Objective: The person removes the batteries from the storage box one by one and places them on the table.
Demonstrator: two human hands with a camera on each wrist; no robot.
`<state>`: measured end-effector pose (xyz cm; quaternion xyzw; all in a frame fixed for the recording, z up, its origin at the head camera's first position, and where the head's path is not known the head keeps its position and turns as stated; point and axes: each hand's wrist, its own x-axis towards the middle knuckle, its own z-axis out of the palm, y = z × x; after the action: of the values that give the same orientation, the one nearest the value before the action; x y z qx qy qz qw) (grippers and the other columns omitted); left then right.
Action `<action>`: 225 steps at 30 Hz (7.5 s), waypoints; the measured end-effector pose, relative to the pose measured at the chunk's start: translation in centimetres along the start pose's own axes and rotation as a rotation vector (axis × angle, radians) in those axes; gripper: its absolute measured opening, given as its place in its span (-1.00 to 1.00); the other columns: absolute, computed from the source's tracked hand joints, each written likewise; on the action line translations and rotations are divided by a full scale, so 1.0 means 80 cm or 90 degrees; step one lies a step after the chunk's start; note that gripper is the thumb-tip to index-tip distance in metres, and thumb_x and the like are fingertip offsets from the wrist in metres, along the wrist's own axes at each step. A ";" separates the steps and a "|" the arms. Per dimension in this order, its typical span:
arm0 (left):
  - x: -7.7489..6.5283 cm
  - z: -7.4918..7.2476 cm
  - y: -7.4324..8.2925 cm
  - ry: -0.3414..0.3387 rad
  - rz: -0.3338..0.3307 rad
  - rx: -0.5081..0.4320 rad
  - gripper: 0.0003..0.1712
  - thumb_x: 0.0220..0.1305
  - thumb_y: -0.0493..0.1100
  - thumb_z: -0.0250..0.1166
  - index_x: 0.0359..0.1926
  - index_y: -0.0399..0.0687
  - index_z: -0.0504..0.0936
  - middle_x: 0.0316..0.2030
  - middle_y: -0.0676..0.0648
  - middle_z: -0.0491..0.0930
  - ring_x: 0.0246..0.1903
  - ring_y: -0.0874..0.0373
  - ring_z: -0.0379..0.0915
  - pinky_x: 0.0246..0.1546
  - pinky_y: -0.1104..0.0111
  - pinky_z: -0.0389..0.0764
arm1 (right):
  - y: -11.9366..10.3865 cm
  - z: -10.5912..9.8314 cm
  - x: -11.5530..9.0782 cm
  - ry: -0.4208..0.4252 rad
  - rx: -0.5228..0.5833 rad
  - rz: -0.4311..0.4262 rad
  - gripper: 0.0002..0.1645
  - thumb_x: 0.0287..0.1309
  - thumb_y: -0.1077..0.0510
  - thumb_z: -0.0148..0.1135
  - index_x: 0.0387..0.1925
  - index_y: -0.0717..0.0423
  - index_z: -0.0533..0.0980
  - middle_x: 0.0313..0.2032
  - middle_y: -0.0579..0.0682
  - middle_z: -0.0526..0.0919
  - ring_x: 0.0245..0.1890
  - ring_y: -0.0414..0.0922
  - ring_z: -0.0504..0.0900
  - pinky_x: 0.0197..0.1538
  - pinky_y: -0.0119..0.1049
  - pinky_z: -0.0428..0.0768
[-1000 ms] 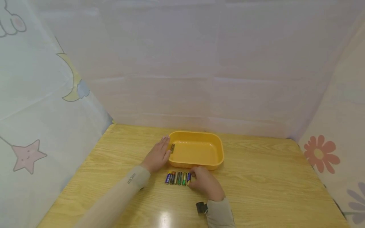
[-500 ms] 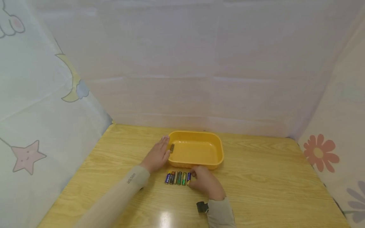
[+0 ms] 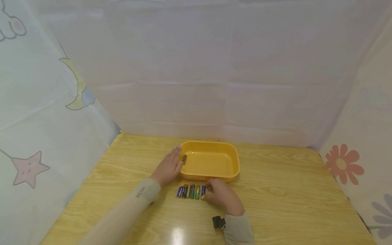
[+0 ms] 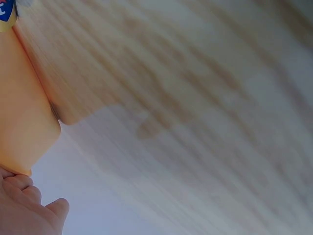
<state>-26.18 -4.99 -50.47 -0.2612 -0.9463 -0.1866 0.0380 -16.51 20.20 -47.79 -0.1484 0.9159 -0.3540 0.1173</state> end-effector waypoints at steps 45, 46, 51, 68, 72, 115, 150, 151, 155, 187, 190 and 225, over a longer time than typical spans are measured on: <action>0.002 -0.002 0.001 0.001 0.001 0.007 -0.28 0.64 0.01 -0.15 0.61 -0.23 -0.09 0.59 -0.19 -0.07 0.58 -0.01 -0.22 0.51 -0.04 0.06 | -0.010 -0.024 -0.009 0.084 -0.045 -0.092 -0.85 0.21 0.34 0.36 -0.16 0.24 0.63 -0.27 -0.07 0.64 -0.26 -0.17 0.59 -0.19 -0.26 0.66; 0.002 -0.002 0.001 0.001 0.001 0.008 -0.28 0.64 0.01 -0.15 0.61 -0.23 -0.08 0.59 -0.19 -0.07 0.58 -0.01 -0.22 0.51 -0.04 0.06 | -0.011 -0.024 -0.009 0.096 -0.046 -0.095 -0.84 0.22 0.33 0.36 -0.15 0.24 0.63 -0.27 -0.07 0.65 -0.26 -0.18 0.60 -0.20 -0.27 0.66; 0.002 -0.002 0.000 -0.003 -0.002 0.011 -0.28 0.64 0.02 -0.16 0.61 -0.22 -0.10 0.59 -0.18 -0.09 0.58 -0.01 -0.24 0.51 -0.04 0.05 | -0.014 -0.023 -0.008 0.164 -0.045 -0.111 -0.85 0.21 0.30 0.39 -0.16 0.20 0.65 -0.28 -0.11 0.66 -0.27 -0.20 0.62 -0.18 -0.28 0.67; -0.001 0.001 -0.001 -0.002 0.002 -0.007 -0.28 0.63 0.01 -0.17 0.60 -0.24 -0.08 0.59 -0.21 -0.06 0.58 -0.03 -0.22 0.51 -0.05 0.05 | -0.005 0.000 0.019 0.375 -0.018 -0.136 -0.74 0.18 0.33 0.40 -0.07 0.26 0.65 -0.19 0.09 0.67 -0.23 -0.02 0.63 -0.13 -0.04 0.69; -0.001 0.001 0.000 -0.010 -0.003 -0.008 -0.28 0.64 0.03 -0.19 0.61 -0.22 -0.11 0.59 -0.18 -0.09 0.58 -0.01 -0.25 0.52 -0.03 0.03 | -0.006 0.001 0.032 0.357 -0.009 -0.101 -0.71 0.23 0.29 0.37 -0.02 0.27 0.63 -0.13 0.12 0.67 -0.18 0.04 0.64 -0.07 0.01 0.67; 0.003 0.001 0.002 -0.009 0.005 0.016 -0.29 0.63 0.01 -0.19 0.60 -0.26 -0.07 0.59 -0.20 -0.08 0.58 -0.04 -0.22 0.51 -0.04 0.08 | -0.023 0.011 0.165 0.113 -0.021 -0.011 -0.48 0.19 0.29 0.41 0.16 0.42 0.52 0.05 0.29 0.64 0.07 0.19 0.61 0.17 0.09 0.59; 0.003 0.002 0.001 -0.013 -0.006 0.013 -0.29 0.64 0.00 -0.18 0.61 -0.22 -0.12 0.60 -0.16 -0.10 0.58 -0.01 -0.25 0.52 -0.01 0.05 | -0.031 0.031 0.185 0.090 -0.190 -0.035 -0.49 0.25 0.16 0.38 0.13 0.39 0.54 0.04 0.31 0.63 0.09 0.22 0.59 0.24 0.09 0.53; 0.003 0.002 0.001 -0.012 -0.005 0.014 -0.29 0.65 0.00 -0.18 0.61 -0.22 -0.11 0.59 -0.16 -0.10 0.58 -0.01 -0.24 0.52 -0.01 0.05 | -0.031 0.031 0.185 0.090 -0.189 -0.037 -0.50 0.24 0.16 0.38 0.12 0.39 0.55 0.02 0.30 0.63 0.07 0.22 0.59 0.22 0.09 0.55; 0.004 0.002 0.002 -0.006 -0.004 0.017 -0.29 0.65 -0.01 -0.17 0.61 -0.23 -0.11 0.59 -0.16 -0.09 0.58 -0.01 -0.24 0.52 -0.01 0.05 | -0.031 0.030 0.184 0.091 -0.185 -0.031 -0.53 0.22 0.15 0.40 0.06 0.36 0.55 -0.01 0.29 0.62 0.03 0.20 0.60 0.19 0.08 0.56; 0.004 0.002 0.000 -0.004 0.001 0.017 -0.28 0.63 0.02 -0.19 0.61 -0.22 -0.12 0.60 -0.16 -0.11 0.58 0.00 -0.24 0.51 -0.02 0.08 | -0.036 0.008 0.170 0.116 -0.130 0.006 -0.56 0.05 0.15 0.53 -0.13 0.37 0.59 -0.21 0.16 0.66 -0.21 0.06 0.62 -0.06 -0.01 0.65; 0.004 0.002 0.000 -0.007 -0.002 0.021 -0.28 0.64 0.02 -0.20 0.61 -0.21 -0.13 0.60 -0.16 -0.11 0.58 0.01 -0.27 0.51 -0.01 0.07 | -0.038 0.003 0.165 0.115 -0.116 0.010 -0.52 0.06 0.16 0.53 -0.07 0.40 0.58 -0.14 0.20 0.67 -0.14 0.09 0.63 0.00 0.01 0.64; 0.002 0.007 -0.001 0.004 -0.007 0.020 -0.26 0.64 0.12 -0.34 0.62 -0.16 -0.14 0.60 -0.12 -0.12 0.58 0.06 -0.28 0.52 0.01 0.06 | -0.049 -0.042 0.073 0.171 -0.156 -0.069 -0.42 0.08 0.11 0.54 0.06 0.35 0.56 0.00 0.22 0.63 -0.01 0.14 0.61 0.07 0.06 0.63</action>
<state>-26.34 -4.76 -50.94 -0.2547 -0.9505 -0.1724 0.0443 -22.27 17.43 -43.32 -0.1623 0.9502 -0.2624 -0.0442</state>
